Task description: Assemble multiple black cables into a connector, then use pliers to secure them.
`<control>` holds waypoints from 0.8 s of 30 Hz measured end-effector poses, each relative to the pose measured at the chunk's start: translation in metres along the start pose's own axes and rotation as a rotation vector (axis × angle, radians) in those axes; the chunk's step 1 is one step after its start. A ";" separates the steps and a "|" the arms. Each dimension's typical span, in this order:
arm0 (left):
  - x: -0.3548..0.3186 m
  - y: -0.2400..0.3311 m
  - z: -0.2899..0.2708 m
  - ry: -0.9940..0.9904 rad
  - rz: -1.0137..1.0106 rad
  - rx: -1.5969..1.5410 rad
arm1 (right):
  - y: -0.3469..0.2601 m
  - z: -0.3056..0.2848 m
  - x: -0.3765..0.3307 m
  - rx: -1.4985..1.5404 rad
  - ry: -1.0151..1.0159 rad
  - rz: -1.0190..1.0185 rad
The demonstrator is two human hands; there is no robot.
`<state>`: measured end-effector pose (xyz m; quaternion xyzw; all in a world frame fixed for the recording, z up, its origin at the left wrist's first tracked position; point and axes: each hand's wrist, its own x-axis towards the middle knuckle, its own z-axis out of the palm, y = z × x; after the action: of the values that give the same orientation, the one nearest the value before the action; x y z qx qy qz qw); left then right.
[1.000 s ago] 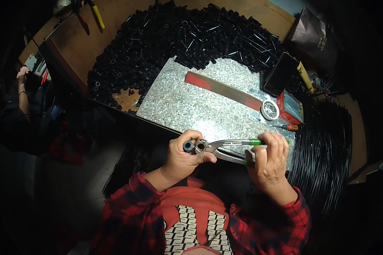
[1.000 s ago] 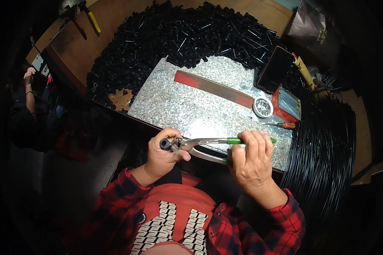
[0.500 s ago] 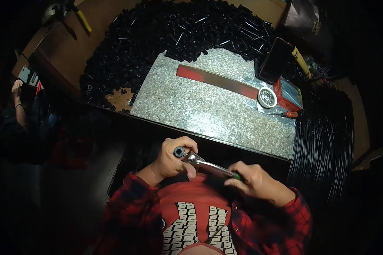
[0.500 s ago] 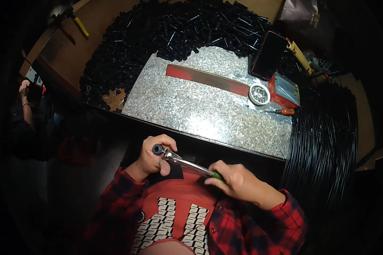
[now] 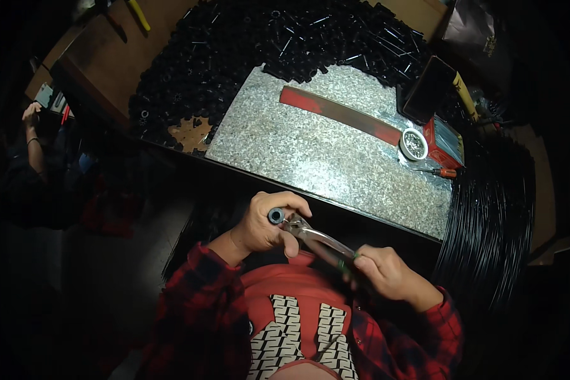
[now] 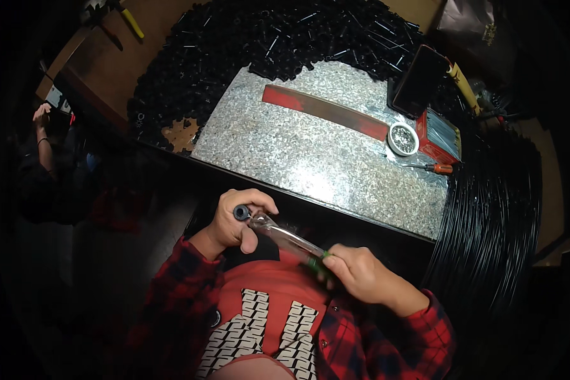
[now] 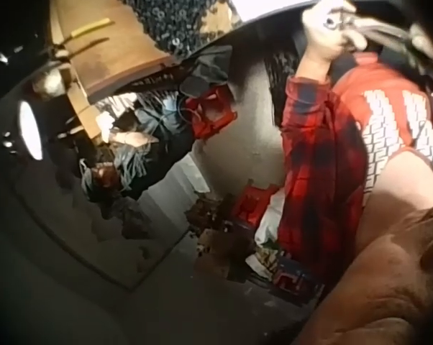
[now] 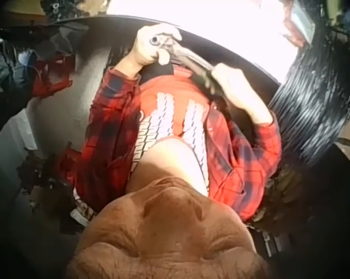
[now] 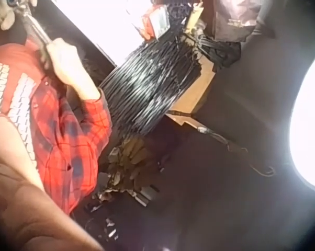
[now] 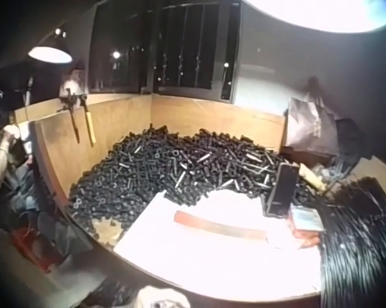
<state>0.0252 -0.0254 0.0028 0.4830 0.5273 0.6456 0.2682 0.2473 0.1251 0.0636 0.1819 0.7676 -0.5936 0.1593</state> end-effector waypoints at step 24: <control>-0.006 -0.010 0.010 0.056 0.098 0.031 | 0.006 0.006 0.031 -0.430 0.077 -0.195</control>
<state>0.0354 -0.0233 -0.0085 0.4939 0.5205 0.6629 0.2139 0.2229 0.1237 0.0431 0.0914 0.8957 -0.4217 0.1071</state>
